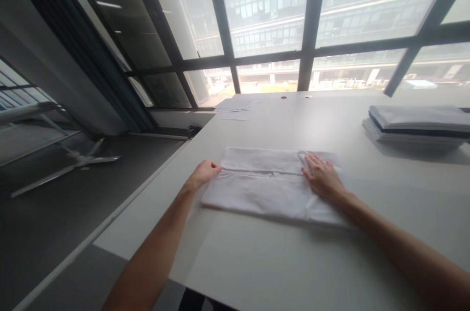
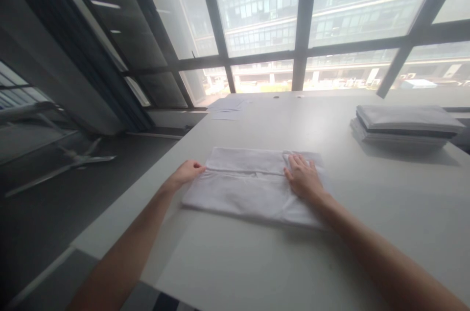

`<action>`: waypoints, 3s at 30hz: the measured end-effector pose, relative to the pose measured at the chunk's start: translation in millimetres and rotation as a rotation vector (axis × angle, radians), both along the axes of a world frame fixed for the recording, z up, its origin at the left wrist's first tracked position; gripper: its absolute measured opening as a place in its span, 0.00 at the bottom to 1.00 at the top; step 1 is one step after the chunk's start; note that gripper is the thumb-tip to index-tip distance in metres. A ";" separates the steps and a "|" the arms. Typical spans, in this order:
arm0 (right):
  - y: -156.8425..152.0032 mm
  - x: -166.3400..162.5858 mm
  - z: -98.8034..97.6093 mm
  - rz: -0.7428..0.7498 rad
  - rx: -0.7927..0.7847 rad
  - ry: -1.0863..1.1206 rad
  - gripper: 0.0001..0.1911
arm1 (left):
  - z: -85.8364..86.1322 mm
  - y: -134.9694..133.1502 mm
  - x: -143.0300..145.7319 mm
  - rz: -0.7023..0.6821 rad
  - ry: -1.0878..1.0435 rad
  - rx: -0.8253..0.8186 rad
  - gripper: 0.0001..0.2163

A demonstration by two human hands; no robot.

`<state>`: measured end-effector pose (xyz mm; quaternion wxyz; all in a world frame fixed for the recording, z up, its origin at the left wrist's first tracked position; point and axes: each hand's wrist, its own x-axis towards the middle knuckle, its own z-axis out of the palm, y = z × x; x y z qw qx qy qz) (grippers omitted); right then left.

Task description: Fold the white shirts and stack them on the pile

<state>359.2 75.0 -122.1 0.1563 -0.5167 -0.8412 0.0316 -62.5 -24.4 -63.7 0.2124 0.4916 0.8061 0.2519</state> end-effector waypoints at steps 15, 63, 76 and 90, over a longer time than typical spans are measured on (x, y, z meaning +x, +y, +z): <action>-3.3 -1.7 5.8 -0.005 -0.018 0.045 0.27 | 24.6 -6.9 22.0 -0.099 -0.682 -0.105 0.34; -6.2 -4.2 12.7 -0.001 -0.051 0.064 0.27 | -6.8 62.9 193.0 -0.828 0.565 0.113 0.33; -5.0 -4.6 10.1 0.015 -0.106 -0.050 0.33 | -27.5 98.4 216.6 -0.746 0.529 0.073 0.29; -15.5 -6.1 22.6 -0.001 0.002 -0.018 0.30 | -31.2 39.6 226.6 -0.810 0.545 0.140 0.28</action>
